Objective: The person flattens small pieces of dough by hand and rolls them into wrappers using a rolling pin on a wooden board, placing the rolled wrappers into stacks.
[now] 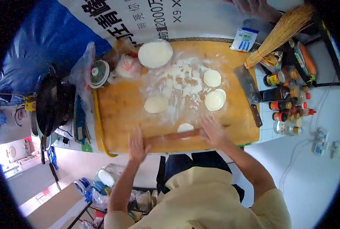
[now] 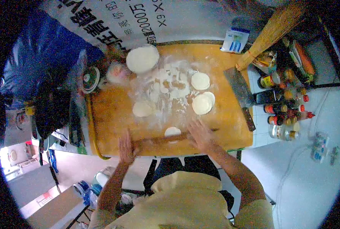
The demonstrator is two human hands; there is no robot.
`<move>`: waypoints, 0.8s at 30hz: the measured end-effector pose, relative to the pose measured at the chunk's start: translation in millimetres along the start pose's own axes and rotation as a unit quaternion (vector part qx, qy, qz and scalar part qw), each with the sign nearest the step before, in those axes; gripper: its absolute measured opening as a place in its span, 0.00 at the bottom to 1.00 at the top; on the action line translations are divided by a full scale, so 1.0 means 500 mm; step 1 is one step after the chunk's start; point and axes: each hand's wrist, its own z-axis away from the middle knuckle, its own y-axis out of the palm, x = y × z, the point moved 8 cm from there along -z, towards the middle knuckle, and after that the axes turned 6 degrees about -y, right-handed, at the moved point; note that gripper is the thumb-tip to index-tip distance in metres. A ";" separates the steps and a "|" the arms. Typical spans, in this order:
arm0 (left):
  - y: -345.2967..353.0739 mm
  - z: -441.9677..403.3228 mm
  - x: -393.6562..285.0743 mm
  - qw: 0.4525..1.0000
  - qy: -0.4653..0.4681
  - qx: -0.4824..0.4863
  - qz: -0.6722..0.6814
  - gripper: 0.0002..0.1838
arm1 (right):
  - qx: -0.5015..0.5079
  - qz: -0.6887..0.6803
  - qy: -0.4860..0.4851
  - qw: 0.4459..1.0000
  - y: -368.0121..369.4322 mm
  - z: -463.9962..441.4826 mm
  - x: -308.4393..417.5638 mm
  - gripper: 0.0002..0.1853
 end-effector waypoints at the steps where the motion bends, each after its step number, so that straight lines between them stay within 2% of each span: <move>1: -0.019 -0.046 0.005 0.998 0.009 -0.056 -0.004 0.46 | 0.002 -0.001 0.000 1.000 -0.005 -0.025 -0.011 0.40; 2: -0.020 -0.086 0.024 0.998 -0.013 -0.059 -0.012 0.46 | -0.011 0.006 0.015 1.000 -0.021 -0.056 -0.029 0.40; 5: -0.068 -0.099 -0.010 0.996 0.015 -0.085 -0.034 0.47 | -0.027 -0.013 0.034 0.999 -0.033 -0.040 -0.037 0.38; 6: -0.066 -0.069 -0.011 0.995 0.015 -0.090 -0.034 0.47 | 0.022 -0.004 0.032 0.999 -0.033 -0.013 -0.011 0.37; 7: -0.031 -0.007 -0.008 1.000 0.012 -0.007 -0.024 0.48 | 0.071 0.004 0.029 0.997 -0.024 0.007 0.005 0.37; 8: 0.002 0.028 -0.004 0.997 0.009 0.078 -0.013 0.49 | 0.069 0.005 0.028 0.997 -0.022 0.015 0.007 0.37; 10: 0.003 0.002 0.005 0.998 0.010 0.065 -0.014 0.50 | 0.013 -0.063 -0.016 0.998 -0.026 0.033 0.030 0.41; 11: 0.006 -0.014 0.011 0.999 0.008 0.052 -0.013 0.51 | 0.017 -0.066 -0.014 0.998 -0.013 0.019 0.019 0.41; 12: 0.016 -0.046 0.036 1.000 0.011 0.001 -0.002 0.51 | -0.003 -0.029 0.005 1.000 -0.008 -0.019 -0.015 0.42; 13: 0.008 -0.080 0.033 1.000 0.008 0.002 0.000 0.51 | -0.024 0.010 0.021 0.999 -0.011 -0.044 -0.038 0.43; 15: -0.053 -0.122 0.017 0.996 0.003 -0.065 -0.063 0.51 | -0.030 -0.010 0.025 0.999 -0.013 -0.052 -0.046 0.43; 17: -0.066 -0.088 0.003 0.997 -0.003 -0.040 -0.058 0.51 | -0.042 -0.026 0.030 0.998 -0.023 -0.036 -0.041 0.43; 19: -0.019 0.005 -0.001 0.994 0.017 0.093 -0.050 0.51 | 0.046 0.023 -0.025 0.998 -0.005 0.022 0.016 0.33; 20: -0.002 0.033 0.011 0.994 0.032 0.103 -0.032 0.51 | 0.044 0.023 -0.023 0.998 -0.001 0.018 0.011 0.33; 21: 0.015 0.020 0.023 0.993 0.032 0.106 -0.032 0.51 | -0.017 -0.033 -0.034 0.999 -0.010 0.018 0.013 0.34; 22: 0.017 -0.012 0.038 0.997 0.020 0.065 -0.027 0.51 | -0.076 -0.090 -0.044 0.992 -0.021 0.022 0.015 0.34; 23: 0.010 -0.046 0.047 1.000 0.009 0.022 -0.021 0.51 | -0.074 -0.091 -0.044 0.992 -0.024 0.000 0.004 0.34; 24: -0.001 -0.087 0.041 1.000 0.007 0.022 -0.020 0.51 | -0.057 -0.070 -0.007 0.996 -0.026 -0.043 -0.030 0.36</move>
